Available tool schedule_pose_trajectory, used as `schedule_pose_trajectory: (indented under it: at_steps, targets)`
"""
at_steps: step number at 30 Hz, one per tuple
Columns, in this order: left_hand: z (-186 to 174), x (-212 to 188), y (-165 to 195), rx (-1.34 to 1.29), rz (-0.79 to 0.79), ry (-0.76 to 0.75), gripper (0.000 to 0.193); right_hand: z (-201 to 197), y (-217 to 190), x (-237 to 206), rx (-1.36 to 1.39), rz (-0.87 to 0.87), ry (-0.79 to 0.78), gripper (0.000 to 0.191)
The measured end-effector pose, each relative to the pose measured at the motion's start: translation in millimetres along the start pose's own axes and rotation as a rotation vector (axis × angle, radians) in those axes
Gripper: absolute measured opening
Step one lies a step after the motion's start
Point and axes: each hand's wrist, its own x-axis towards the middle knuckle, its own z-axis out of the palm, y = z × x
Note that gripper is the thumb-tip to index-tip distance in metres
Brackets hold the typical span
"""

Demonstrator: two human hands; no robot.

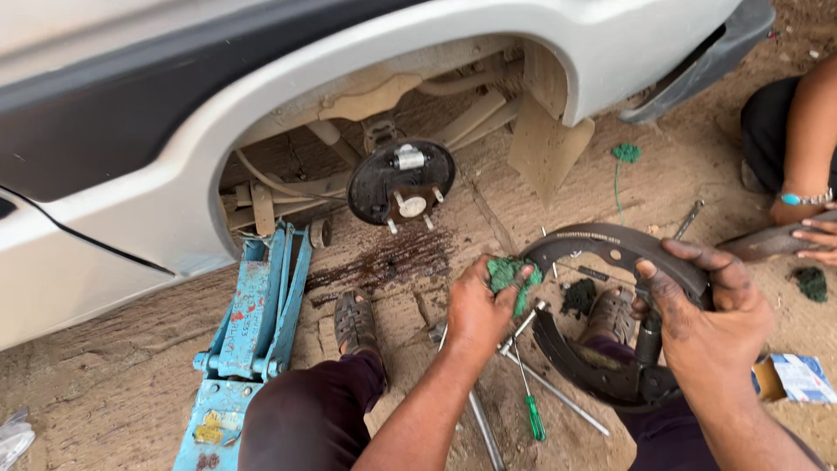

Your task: The person cleans and assembles components of a drum brake system using a cloth and pliers.

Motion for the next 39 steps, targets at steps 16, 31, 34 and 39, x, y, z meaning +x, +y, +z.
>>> schedule_pose_trajectory:
  at_steps: [16, 31, 34, 39]
  targets:
    - [-77.3, 16.5, 42.6, -0.165, -0.111, 0.081, 0.036, -3.1, -29.5, 5.0, -0.175, 0.023, 0.017, 0.021]
    - [-9.6, 10.8, -47.7, 0.116, 0.357, -0.358, 0.045, -57.3, 51.6, -2.5, -0.023, 0.173, -0.180, 0.034]
    - [-19.9, 7.8, -49.1, 0.273, 0.610, -0.239, 0.035, -68.1, 74.7, -2.5, 0.100, 0.286, -0.176, 0.037]
    - [-23.8, 26.5, -12.4, -0.629, 0.308, -0.192, 0.043, -66.5, 98.7, -14.2, 0.159, 0.379, -0.249, 0.041]
